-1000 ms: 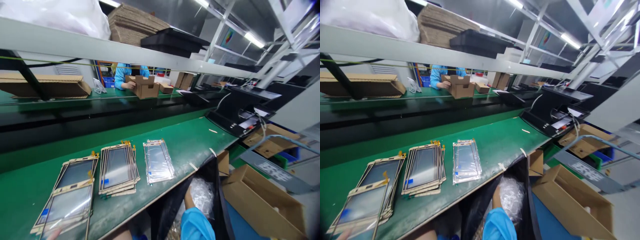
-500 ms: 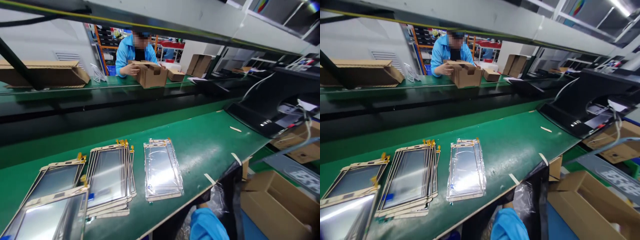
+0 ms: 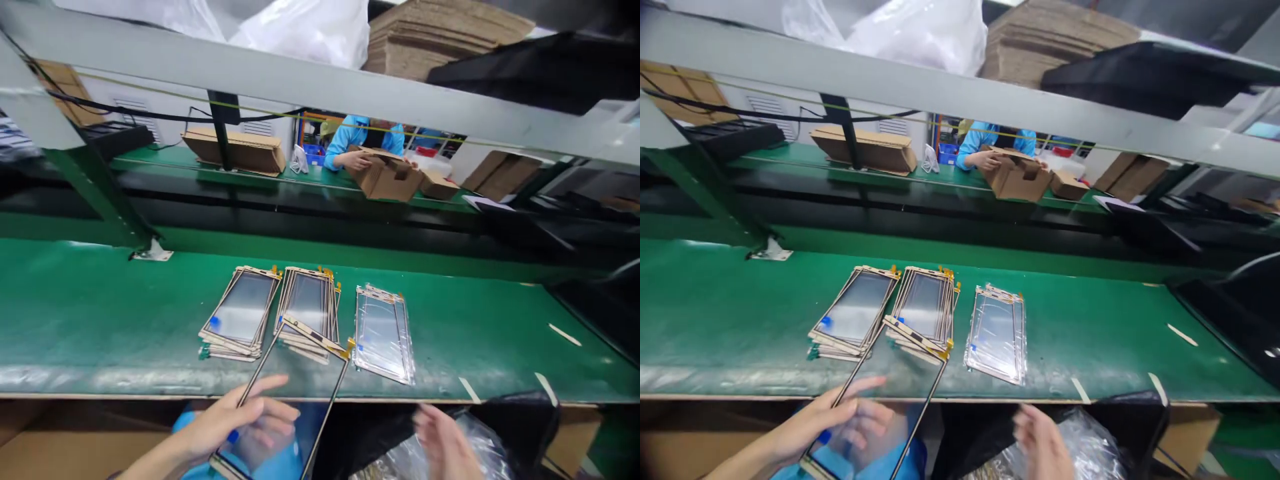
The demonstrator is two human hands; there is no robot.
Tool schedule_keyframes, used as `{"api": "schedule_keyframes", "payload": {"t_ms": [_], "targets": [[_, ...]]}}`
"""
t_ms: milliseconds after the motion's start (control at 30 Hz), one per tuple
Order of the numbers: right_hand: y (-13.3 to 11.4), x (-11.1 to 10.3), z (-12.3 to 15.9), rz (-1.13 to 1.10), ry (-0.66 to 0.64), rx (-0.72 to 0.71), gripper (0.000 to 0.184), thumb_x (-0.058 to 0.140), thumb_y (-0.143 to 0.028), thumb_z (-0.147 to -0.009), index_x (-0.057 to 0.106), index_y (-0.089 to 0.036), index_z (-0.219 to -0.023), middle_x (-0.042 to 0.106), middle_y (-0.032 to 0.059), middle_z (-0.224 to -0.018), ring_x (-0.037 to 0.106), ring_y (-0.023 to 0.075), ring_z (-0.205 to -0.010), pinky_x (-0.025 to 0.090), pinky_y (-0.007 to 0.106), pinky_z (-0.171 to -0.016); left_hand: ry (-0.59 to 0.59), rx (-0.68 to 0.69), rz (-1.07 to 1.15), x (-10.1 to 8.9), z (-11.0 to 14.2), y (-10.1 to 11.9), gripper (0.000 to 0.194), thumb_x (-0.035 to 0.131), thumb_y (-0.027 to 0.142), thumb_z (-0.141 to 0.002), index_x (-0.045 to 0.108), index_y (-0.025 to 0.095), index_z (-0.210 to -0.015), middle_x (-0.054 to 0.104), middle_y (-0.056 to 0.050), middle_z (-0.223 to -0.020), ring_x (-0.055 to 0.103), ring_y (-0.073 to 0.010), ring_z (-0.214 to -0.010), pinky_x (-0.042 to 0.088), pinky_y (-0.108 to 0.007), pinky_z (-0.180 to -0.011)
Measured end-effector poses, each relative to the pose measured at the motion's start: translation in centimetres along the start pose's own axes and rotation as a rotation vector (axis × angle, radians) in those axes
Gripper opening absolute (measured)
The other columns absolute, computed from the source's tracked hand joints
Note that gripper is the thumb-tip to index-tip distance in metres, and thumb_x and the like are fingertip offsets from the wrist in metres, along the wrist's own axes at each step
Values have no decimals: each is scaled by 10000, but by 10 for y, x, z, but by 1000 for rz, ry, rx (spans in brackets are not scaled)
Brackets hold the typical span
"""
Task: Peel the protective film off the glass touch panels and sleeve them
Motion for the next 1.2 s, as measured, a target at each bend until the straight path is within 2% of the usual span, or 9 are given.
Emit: {"api": "schedule_keyframes", "payload": {"t_ms": [67,133,200,267,467,600,933,1100,1200], "targets": [[-38,77,18,-128,-306,2,458,626,-616,-726,699,-177,-834,698,105,-743,612,212,-600,485,318,-522,-23,25,-21,-2,12,0,533,593,470,-842,507,250,-1319,664,-137,-1165,645,-268,-1036,496,-394,-837],[-77,138,28,-157,-460,-67,473,626,-627,-734,703,-166,-804,668,71,-656,567,171,-547,457,290,-523,-7,35,-37,-6,26,-1,525,580,472,-850,502,251,-1320,661,-133,-1170,638,-265,-1051,497,-394,-841],[-106,176,33,-171,-549,-103,481,623,-638,-733,705,-168,-798,654,51,-628,552,153,-525,440,274,-514,32,49,-44,-11,40,-2,537,578,481,-849,497,240,-1322,658,-136,-1174,632,-274,-1063,496,-403,-845],[-121,195,37,-203,-609,-62,495,637,-651,-711,700,-166,-789,661,56,-640,567,156,-527,417,255,-470,54,77,-30,-16,51,-1,558,584,490,-841,492,227,-1324,657,-143,-1173,634,-283,-1057,495,-410,-843],[-126,214,49,-229,-847,195,490,664,-623,-711,652,-133,-723,648,70,-575,538,111,-424,360,197,-402,47,165,20,-28,65,6,537,575,466,-855,486,223,-1327,668,-146,-1148,650,-271,-1025,492,-399,-831],[-136,221,55,-125,-924,230,545,644,-669,-692,657,-124,-676,660,83,-590,562,113,-446,353,183,-405,20,152,-12,-33,69,9,507,564,466,-864,500,238,-1312,678,-133,-1132,648,-265,-1030,489,-390,-829],[-147,221,60,320,-880,-235,472,549,-586,-802,624,-172,-589,601,28,-535,565,155,-517,458,261,-533,74,156,-100,-40,78,19,505,550,488,-865,522,235,-1301,675,-137,-1133,653,-255,-1012,494,-371,-818],[-172,239,64,462,-931,-480,200,574,-356,-843,716,-228,-903,690,44,-882,624,186,-800,471,269,-708,33,37,-311,-37,93,39,468,522,466,-887,537,231,-1291,679,-126,-1124,653,-241,-1002,503,-326,-789],[-195,257,79,438,-1047,-573,144,570,-240,-844,700,-229,-906,680,24,-852,612,159,-772,463,259,-717,-30,20,-400,-35,96,43,486,502,484,-893,517,231,-1308,671,-126,-1141,649,-235,-1007,509,-317,-786]]}}
Point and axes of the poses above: each hand's wrist, its own z-axis away from the middle knuckle, its own x-axis out of the palm, y = z × x, the point moved 4 cm from there along -z, towards the middle knuckle
